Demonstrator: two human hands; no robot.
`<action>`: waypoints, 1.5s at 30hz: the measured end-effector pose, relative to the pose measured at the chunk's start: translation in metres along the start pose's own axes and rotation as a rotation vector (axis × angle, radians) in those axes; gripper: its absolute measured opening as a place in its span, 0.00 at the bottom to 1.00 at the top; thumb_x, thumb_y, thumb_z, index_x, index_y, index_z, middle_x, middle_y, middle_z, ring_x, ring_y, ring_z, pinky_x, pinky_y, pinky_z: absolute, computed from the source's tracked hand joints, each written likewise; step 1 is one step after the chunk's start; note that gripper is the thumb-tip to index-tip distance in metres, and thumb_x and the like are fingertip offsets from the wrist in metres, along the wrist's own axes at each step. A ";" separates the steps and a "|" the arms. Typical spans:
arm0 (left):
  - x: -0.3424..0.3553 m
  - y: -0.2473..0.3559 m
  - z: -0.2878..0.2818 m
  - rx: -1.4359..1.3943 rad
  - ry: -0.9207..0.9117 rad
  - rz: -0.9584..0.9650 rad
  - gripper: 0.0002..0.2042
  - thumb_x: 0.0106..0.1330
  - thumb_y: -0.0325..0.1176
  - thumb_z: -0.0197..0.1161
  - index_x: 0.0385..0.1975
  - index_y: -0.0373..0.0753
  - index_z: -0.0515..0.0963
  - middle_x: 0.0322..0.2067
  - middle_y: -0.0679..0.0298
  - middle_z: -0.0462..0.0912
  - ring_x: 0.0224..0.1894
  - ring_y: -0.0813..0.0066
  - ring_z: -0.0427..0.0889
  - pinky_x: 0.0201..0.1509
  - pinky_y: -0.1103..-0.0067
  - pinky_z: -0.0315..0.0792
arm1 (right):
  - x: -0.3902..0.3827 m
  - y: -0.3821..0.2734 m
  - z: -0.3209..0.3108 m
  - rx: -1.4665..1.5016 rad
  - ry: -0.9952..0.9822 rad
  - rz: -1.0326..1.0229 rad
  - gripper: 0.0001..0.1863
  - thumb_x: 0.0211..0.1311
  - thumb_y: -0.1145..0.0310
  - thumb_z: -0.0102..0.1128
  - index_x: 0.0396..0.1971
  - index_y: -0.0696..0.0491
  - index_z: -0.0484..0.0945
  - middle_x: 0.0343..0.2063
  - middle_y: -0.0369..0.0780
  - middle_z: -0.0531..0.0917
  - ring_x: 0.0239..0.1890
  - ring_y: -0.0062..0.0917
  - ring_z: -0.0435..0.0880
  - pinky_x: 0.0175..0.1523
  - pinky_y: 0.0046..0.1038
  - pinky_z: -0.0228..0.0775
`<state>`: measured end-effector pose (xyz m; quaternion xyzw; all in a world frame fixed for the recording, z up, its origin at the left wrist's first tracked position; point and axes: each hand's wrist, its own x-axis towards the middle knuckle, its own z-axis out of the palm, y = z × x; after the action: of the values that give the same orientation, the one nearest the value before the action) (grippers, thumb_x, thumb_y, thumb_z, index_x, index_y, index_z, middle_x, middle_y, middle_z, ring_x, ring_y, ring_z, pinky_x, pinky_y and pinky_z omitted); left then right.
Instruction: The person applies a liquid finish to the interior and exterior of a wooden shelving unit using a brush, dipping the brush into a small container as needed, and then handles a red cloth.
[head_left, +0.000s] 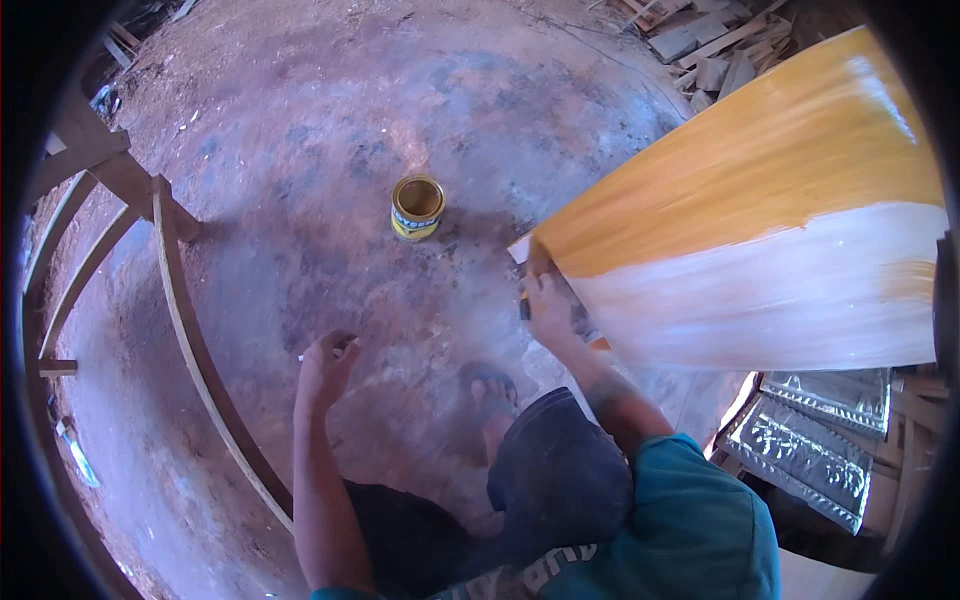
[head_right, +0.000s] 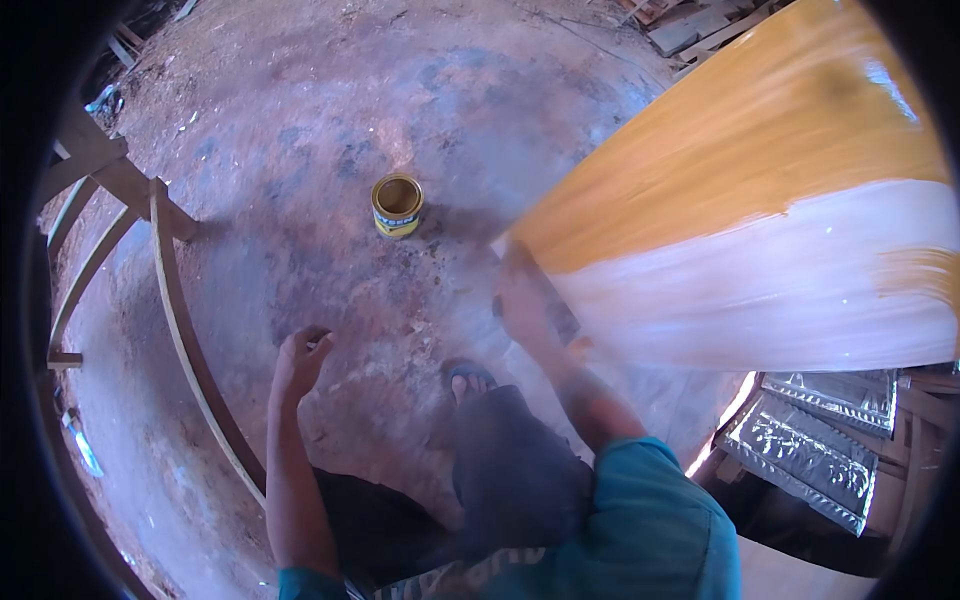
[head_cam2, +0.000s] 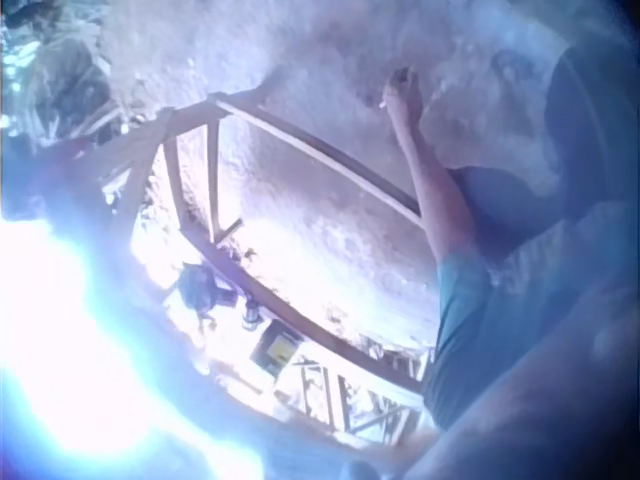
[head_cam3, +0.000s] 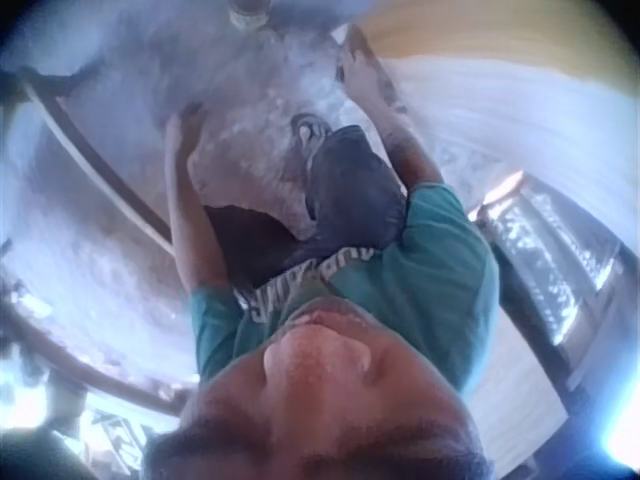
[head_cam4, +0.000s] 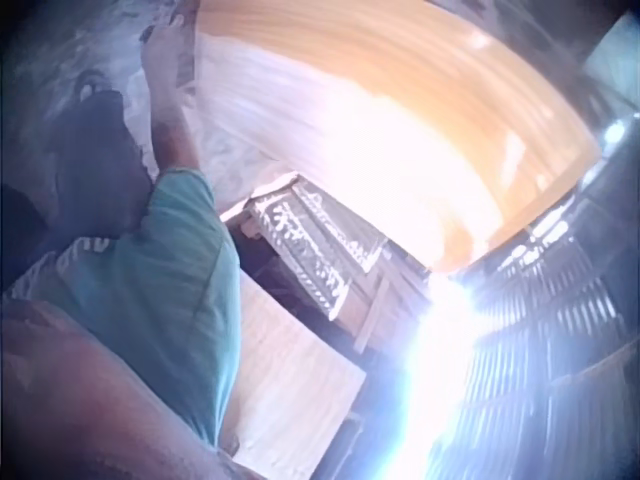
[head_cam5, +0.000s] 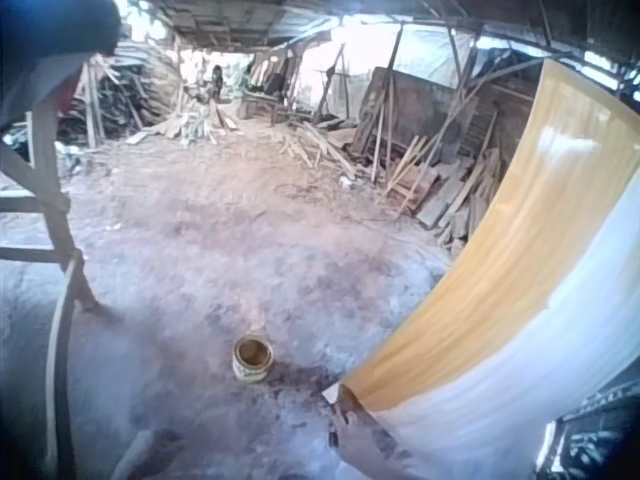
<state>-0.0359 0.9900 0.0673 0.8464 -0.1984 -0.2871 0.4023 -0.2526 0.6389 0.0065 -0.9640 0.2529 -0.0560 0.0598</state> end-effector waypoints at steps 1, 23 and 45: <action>-0.009 -0.007 -0.005 0.015 0.025 -0.021 0.16 0.64 0.39 0.62 0.43 0.33 0.82 0.39 0.50 0.86 0.41 0.58 0.85 0.48 0.70 0.75 | 0.003 -0.014 -0.021 0.007 0.032 -0.003 0.18 0.50 0.76 0.65 0.42 0.48 0.74 0.39 0.46 0.73 0.41 0.46 0.77 0.44 0.44 0.72; -0.030 -0.013 -0.013 0.080 0.084 -0.053 0.18 0.65 0.41 0.62 0.44 0.32 0.82 0.37 0.49 0.85 0.40 0.56 0.84 0.45 0.69 0.75 | 0.023 -0.005 0.028 0.095 0.103 0.015 0.18 0.64 0.65 0.58 0.52 0.52 0.70 0.41 0.52 0.76 0.37 0.51 0.81 0.40 0.49 0.74; -0.020 -0.016 -0.016 0.042 0.079 -0.026 0.16 0.65 0.39 0.62 0.43 0.31 0.82 0.36 0.50 0.85 0.37 0.61 0.83 0.43 0.71 0.74 | 0.073 -0.023 0.062 -0.075 -0.312 -0.206 0.12 0.65 0.66 0.46 0.34 0.56 0.78 0.31 0.51 0.83 0.36 0.46 0.85 0.41 0.45 0.78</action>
<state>-0.0391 1.0198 0.0694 0.8677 -0.1773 -0.2546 0.3883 -0.1697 0.6275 -0.0455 -0.9834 0.1424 0.0978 0.0562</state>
